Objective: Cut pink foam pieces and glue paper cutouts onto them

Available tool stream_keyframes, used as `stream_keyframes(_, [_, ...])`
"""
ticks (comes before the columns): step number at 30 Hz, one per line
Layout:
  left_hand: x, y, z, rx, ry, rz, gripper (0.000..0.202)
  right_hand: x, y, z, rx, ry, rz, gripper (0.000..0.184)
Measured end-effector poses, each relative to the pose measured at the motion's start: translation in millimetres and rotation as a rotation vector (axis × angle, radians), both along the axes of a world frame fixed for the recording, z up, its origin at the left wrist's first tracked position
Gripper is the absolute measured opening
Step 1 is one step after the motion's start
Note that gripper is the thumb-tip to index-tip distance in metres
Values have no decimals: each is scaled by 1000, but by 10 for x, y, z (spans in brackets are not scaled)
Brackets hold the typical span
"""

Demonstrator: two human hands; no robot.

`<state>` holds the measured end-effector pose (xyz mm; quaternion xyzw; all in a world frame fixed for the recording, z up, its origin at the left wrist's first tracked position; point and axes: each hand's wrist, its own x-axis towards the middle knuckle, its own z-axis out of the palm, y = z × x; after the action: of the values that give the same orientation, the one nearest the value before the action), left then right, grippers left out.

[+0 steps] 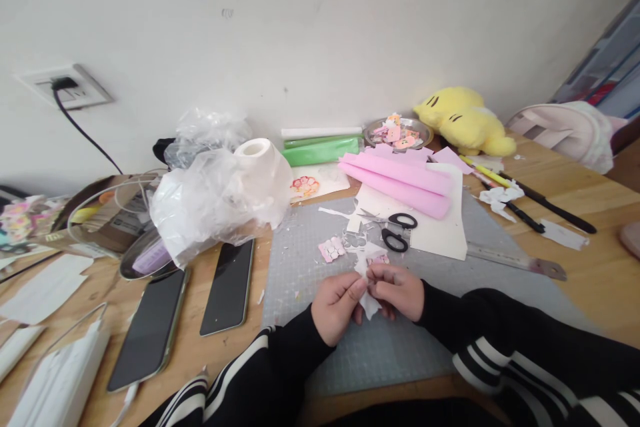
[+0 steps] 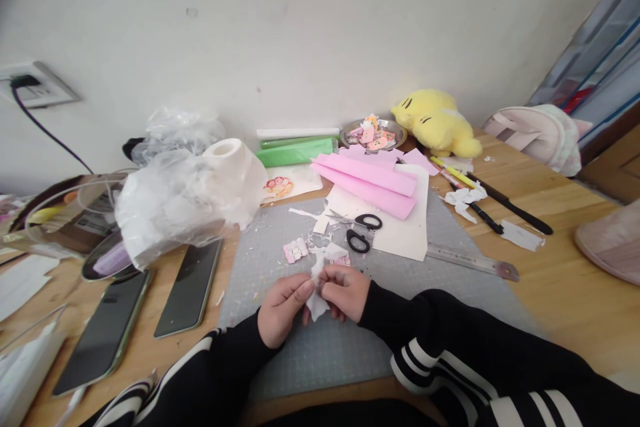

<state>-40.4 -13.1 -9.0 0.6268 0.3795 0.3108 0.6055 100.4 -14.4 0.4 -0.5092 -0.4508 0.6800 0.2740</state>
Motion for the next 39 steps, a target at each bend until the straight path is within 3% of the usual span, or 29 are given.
stream_keyframes(5, [8,5,10,-39,-55,53,39,2,10,3,-7,28,-22,10])
stream_keyframes(11, [75,30,40,-88,25,-51,35,20,18,-23,8,22,3,8])
stream_keyframes(19, [55,27,8,-127,-68,65,37,2,15,-24,-28,37,-44,12])
stream_keyframes(24, [74,23,37,-194,-67,58,32,12,23,-33,-4,45,-15,16])
stream_keyframes(32, [51,26,-18,-113,-5,-43,31,15,28,-52,-17,19,-8,8])
stream_keyframes(39, [18,0,28,-81,-102,-3,35,3,31,-18,-46,-6,-16,8])
